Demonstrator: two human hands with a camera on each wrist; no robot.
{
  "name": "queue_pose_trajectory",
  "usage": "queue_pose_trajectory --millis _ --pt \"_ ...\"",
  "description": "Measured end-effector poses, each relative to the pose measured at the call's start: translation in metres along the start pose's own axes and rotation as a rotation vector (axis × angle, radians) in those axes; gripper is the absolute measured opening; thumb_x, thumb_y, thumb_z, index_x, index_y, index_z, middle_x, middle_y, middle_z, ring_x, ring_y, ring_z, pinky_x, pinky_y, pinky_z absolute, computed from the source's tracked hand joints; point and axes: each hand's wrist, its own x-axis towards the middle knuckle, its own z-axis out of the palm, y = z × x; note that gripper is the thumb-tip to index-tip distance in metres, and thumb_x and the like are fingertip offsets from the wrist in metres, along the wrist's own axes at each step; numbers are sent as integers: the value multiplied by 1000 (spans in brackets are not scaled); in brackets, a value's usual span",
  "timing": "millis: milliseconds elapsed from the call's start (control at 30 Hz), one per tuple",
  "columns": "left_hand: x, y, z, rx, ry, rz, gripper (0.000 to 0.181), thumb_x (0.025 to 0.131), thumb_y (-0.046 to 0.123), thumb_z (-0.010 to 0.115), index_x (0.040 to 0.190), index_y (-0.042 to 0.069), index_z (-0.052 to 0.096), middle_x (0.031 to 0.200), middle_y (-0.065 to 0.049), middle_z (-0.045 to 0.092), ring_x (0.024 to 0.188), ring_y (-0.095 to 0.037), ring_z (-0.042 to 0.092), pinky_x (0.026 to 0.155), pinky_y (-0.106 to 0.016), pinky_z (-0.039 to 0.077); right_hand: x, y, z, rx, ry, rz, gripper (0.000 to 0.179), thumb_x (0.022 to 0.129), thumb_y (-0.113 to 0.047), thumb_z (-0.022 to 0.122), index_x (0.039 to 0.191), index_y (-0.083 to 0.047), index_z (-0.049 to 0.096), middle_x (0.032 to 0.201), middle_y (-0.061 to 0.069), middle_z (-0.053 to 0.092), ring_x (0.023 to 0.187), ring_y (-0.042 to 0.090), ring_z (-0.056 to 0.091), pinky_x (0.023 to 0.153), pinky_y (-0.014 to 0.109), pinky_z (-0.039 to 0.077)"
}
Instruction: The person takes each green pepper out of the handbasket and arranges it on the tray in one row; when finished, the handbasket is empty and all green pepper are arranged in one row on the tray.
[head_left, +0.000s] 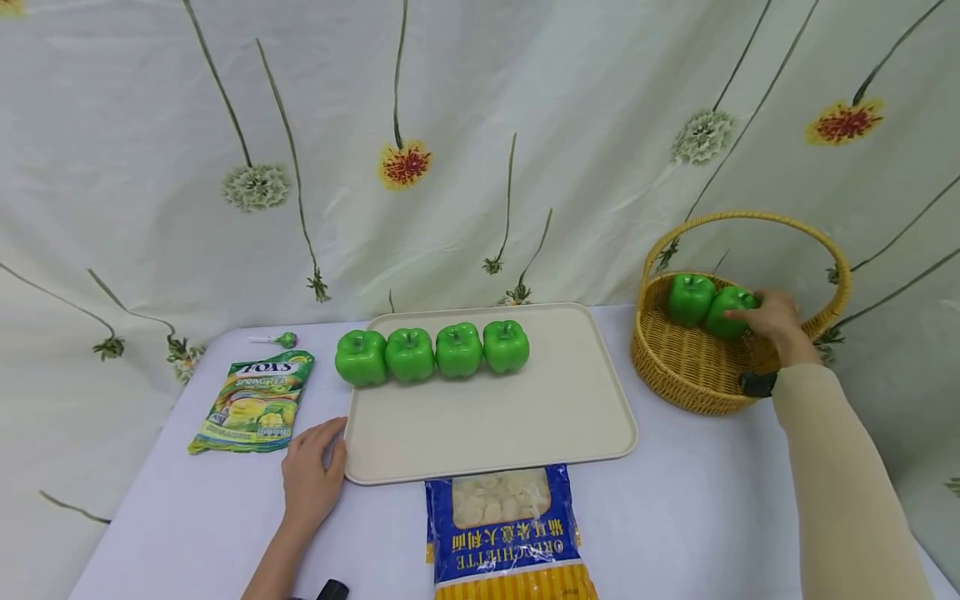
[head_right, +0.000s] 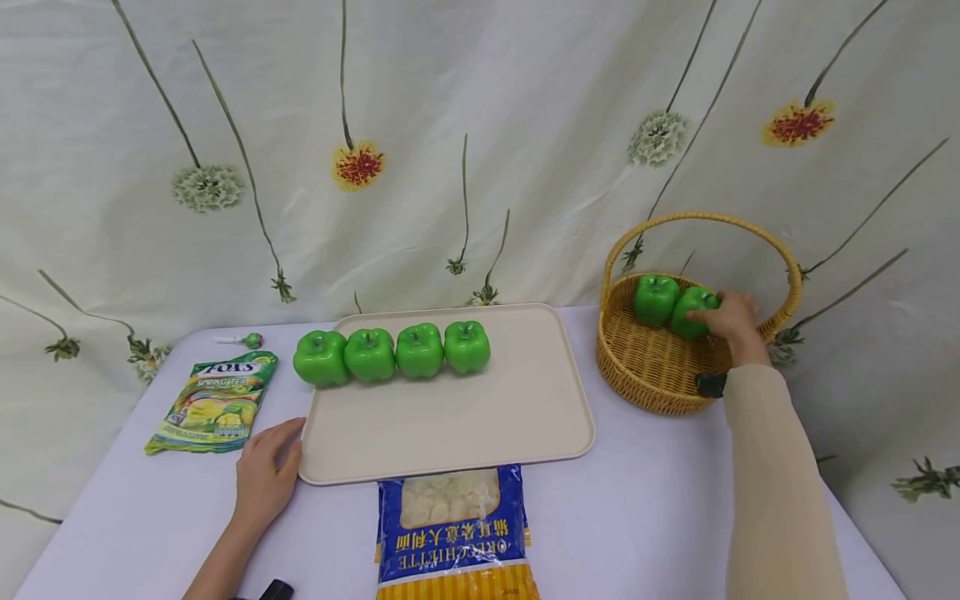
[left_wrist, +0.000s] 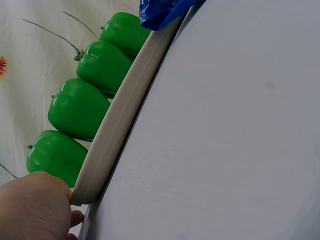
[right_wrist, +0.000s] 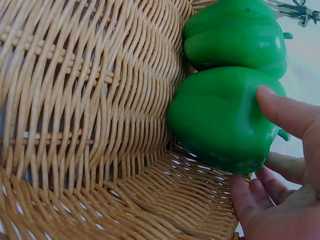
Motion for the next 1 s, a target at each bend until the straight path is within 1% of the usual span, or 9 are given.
queue_pose_trajectory --millis 100,333,467,600,800,1000 --pt "0 0 0 -4 -3 -1 32 93 1 55 123 -1 64 126 -24 63 121 -43 47 98 -64 30 1 0 1 -21 10 -12 80 96 -30 58 146 17 18 147 45 12 134 61 13 108 66 23" --pt "0 1 0 -7 -8 -11 31 93 2 55 123 0 63 127 -24 63 121 -43 47 98 -65 29 1 -1 3 -53 52 -12 77 93 -25 62 143 20 25 145 46 15 133 60 14 108 64 21" --pt "0 0 0 -14 10 -1 31 92 1 56 122 -1 64 125 -24 63 120 -44 48 97 -65 30 0 -3 2 -62 53 -14 75 91 -21 63 142 21 25 143 46 22 132 59 21 109 63 25" --pt "1 -1 0 -23 25 13 31 92 0 56 122 -1 64 125 -24 63 119 -44 48 96 -65 30 0 -6 -1 -42 42 -15 76 91 -20 63 143 19 24 142 44 27 131 57 28 107 63 31" --pt "2 0 1 -30 15 4 31 92 0 55 122 -1 64 125 -24 63 120 -44 47 98 -65 29 -5 -10 -6 7 52 -29 79 92 -22 63 145 17 21 144 43 27 132 57 26 107 64 30" --pt "0 -1 1 -28 17 4 31 92 0 56 121 -1 65 125 -24 63 119 -43 48 98 -64 30 -17 -12 -10 87 83 -49 82 95 -30 60 149 14 16 149 41 24 134 56 28 106 64 33"
